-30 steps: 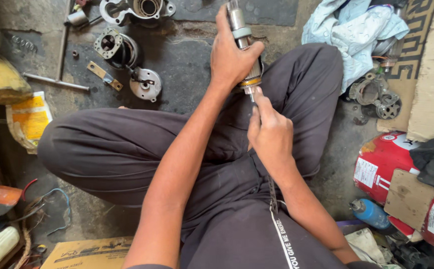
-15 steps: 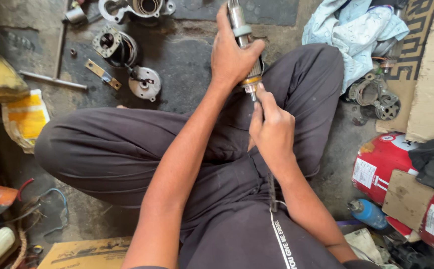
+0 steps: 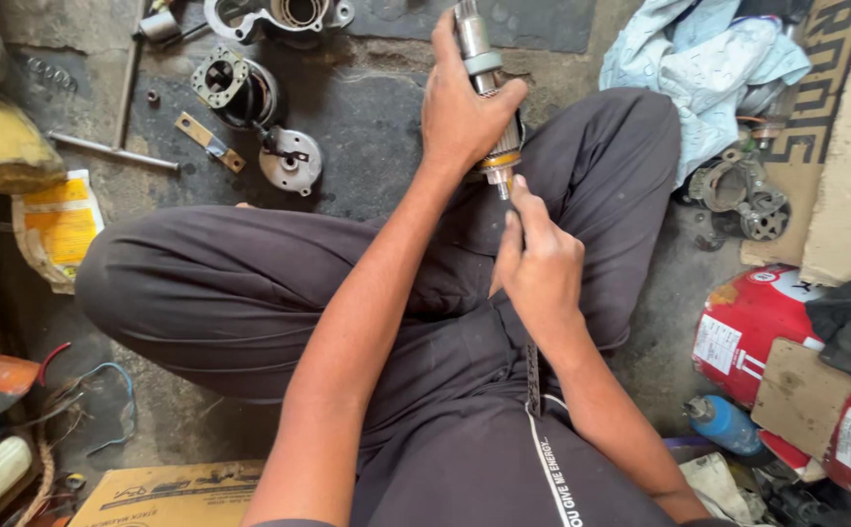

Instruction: The person sits on the floor and uses a yellow-handled tool to scrape or clean the surface of a cylindrical motor component held in their left hand. The person repeatedly rotates the component and applies the tool to its surface.

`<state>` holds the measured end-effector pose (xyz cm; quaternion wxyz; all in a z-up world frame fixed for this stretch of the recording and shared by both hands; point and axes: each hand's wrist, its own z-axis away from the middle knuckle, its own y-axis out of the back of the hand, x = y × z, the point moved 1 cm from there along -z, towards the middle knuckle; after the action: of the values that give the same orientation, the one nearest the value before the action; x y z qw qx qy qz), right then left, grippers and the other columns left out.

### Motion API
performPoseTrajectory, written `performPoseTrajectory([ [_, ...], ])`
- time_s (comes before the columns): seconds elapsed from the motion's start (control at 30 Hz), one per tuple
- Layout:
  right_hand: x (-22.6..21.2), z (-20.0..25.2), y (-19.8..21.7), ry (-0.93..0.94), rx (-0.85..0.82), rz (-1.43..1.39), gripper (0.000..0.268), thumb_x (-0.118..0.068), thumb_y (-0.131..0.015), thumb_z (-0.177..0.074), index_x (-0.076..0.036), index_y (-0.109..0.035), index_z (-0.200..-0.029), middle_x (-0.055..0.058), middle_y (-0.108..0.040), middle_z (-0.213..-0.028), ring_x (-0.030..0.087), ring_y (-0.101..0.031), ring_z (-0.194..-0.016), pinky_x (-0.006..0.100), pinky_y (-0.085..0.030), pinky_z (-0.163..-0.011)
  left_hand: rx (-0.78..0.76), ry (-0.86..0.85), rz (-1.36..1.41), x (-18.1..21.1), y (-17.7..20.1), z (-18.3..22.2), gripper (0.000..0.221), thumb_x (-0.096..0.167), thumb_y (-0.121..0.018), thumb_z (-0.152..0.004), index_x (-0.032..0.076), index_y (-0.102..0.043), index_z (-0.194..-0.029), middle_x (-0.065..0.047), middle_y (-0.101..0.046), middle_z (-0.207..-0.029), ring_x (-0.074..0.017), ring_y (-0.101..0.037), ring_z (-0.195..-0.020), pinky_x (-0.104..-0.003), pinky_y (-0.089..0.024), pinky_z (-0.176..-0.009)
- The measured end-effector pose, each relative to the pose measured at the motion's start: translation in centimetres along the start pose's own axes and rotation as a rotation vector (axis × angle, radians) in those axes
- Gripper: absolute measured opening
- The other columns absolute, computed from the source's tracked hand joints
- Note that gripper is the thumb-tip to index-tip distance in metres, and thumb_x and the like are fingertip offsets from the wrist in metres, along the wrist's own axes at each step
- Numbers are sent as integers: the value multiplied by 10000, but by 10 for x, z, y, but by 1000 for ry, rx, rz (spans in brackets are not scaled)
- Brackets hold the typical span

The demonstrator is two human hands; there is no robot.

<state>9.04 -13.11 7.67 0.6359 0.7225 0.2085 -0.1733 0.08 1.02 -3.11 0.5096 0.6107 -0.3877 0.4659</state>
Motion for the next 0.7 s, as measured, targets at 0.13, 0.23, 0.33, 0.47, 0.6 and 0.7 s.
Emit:
performPoseTrajectory([
  [0.13,5,5,-1,22,29,32,331,8,-640,-982,-1,-620,-1312,218,-720,-921,395,-720,-802,449,-571,-704,-46,120,32,-2,-7,7,927,313,-800,-744,97,-291,-1488,-160,-735,-961,-379,-722,-921,-495,-555,-849],
  [0.23,1,8,0,42,14,48,358,18,-631,-985,12,-611,-1342,220,-722,-922,396,-716,-786,454,-559,-680,-48,143,-6,-2,-4,4,887,330,-812,-736,91,-327,-1439,-159,-738,-948,-381,-717,-931,-499,-547,-858],
  [0.33,-1,4,-1,52,0,63,364,20,-632,-962,17,-607,-1325,216,-735,-933,394,-716,-770,457,-554,-665,-4,75,-6,2,-2,2,983,322,-815,-720,96,-281,-1514,-180,-712,-983,-396,-696,-947,-499,-542,-858],
  [0.47,4,8,-5,42,26,57,328,12,-637,-989,-2,-614,-1316,216,-728,-949,391,-723,-806,452,-566,-697,-24,101,-14,-5,-7,9,966,346,-814,-733,85,-291,-1502,-192,-701,-1009,-399,-695,-950,-501,-542,-853],
  [0.6,4,3,-4,75,27,38,342,15,-625,-983,5,-609,-1325,220,-740,-984,385,-730,-819,441,-572,-700,46,-25,-2,-2,-3,2,990,339,-828,-711,66,-281,-1489,-213,-699,-1064,-431,-672,-993,-513,-534,-872],
  [0.7,5,2,-5,12,7,48,340,5,-640,-981,-2,-624,-1321,218,-733,-935,394,-725,-807,454,-567,-701,-33,148,7,-3,-6,6,976,341,-787,-711,86,-295,-1514,-198,-710,-992,-399,-707,-949,-501,-554,-858],
])
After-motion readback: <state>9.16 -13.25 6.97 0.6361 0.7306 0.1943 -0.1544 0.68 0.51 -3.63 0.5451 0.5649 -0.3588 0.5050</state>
